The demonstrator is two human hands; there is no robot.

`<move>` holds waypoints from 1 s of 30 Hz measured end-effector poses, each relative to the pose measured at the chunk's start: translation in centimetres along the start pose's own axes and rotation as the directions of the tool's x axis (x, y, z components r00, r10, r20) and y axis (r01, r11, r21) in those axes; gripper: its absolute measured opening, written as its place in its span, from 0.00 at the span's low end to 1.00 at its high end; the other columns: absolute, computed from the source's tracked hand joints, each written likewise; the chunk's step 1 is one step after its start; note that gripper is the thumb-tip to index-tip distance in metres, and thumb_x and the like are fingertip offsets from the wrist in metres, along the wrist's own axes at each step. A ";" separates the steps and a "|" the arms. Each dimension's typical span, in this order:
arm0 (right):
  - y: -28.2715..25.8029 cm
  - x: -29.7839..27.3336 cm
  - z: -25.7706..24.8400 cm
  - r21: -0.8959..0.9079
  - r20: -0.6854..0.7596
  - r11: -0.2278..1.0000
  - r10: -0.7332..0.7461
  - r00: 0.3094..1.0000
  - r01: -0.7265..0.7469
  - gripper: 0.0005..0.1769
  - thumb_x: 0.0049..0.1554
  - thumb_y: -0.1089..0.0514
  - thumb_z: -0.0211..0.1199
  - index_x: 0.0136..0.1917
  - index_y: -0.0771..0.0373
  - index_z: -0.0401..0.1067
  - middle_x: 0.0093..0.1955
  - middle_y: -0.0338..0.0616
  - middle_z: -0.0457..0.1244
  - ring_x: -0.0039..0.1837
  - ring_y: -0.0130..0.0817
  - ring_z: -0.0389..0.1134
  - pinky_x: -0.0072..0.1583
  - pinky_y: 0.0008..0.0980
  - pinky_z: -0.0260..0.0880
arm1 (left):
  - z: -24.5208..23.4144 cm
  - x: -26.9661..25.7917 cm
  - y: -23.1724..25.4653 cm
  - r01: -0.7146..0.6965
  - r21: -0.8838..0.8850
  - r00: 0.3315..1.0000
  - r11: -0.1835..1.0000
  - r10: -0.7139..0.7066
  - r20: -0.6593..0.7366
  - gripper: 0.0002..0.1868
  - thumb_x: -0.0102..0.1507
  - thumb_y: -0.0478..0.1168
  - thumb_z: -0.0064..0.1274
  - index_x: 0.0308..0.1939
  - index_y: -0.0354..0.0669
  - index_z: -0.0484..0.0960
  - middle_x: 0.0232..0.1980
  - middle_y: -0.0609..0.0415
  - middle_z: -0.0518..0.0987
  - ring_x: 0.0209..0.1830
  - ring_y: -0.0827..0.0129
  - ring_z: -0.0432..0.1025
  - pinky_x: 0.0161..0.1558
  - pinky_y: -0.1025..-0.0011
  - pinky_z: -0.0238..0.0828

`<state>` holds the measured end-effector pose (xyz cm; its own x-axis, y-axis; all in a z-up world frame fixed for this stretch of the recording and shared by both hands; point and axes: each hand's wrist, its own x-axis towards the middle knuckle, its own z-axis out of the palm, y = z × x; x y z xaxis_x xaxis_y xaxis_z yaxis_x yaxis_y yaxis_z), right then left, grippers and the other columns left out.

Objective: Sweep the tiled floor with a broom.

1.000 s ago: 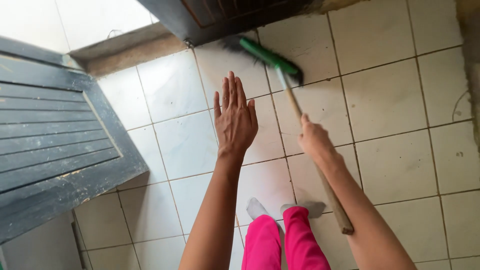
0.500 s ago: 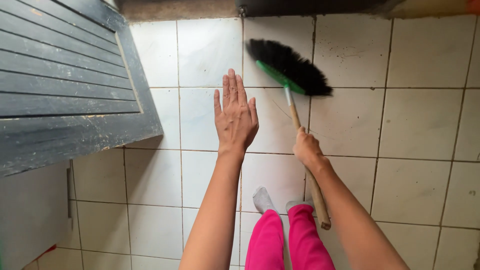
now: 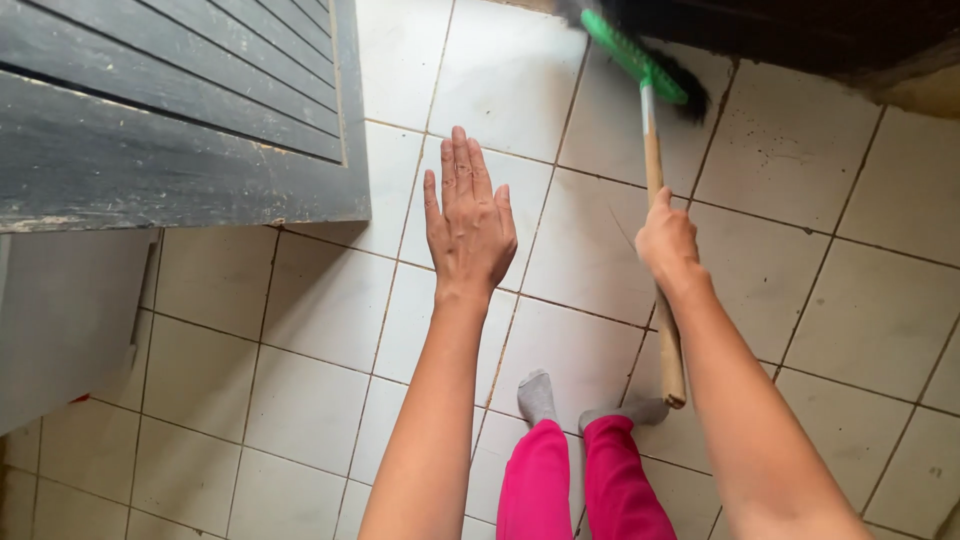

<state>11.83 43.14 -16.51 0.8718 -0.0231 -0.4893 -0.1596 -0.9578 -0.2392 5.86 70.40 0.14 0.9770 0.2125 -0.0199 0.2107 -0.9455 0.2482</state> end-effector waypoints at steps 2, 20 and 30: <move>-0.7 -1.0 4.0 -0.033 0.055 0.998 -0.052 0.997 0.054 0.38 0.57 0.67 0.55 0.78 0.73 0.49 0.50 0.72 0.67 0.52 0.64 0.71 0.56 0.53 0.73 | -0.4 0.1 -1.4 0.020 0.002 1.000 1.000 -0.020 -0.006 0.35 0.71 0.47 0.38 0.79 0.31 0.53 0.85 0.46 0.45 0.85 0.60 0.40 0.80 0.56 0.34; -19.3 8.6 -3.6 0.095 0.000 0.934 -0.345 0.939 0.344 0.38 0.55 0.63 0.56 0.77 0.67 0.51 0.57 0.71 0.65 0.59 0.66 0.67 0.61 0.54 0.67 | -3.9 4.1 -10.9 0.172 0.025 0.980 0.985 -0.168 -0.106 0.35 0.72 0.47 0.37 0.80 0.31 0.53 0.84 0.45 0.47 0.85 0.58 0.43 0.80 0.55 0.38; -21.8 11.6 -6.2 0.029 0.171 0.918 -0.394 0.903 0.395 0.35 0.55 0.65 0.55 0.75 0.63 0.55 0.56 0.70 0.66 0.61 0.65 0.67 0.63 0.55 0.66 | -2.2 11.1 -10.7 0.235 -0.011 0.965 0.972 -0.234 -0.116 0.36 0.71 0.48 0.38 0.79 0.31 0.53 0.84 0.44 0.48 0.85 0.57 0.44 0.79 0.54 0.38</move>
<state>28.34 62.00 -11.77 0.7709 0.4057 -0.4911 0.1845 -0.8801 -0.4376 14.40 83.48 -0.58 0.8897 0.4552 0.0347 0.4337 -0.8665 0.2472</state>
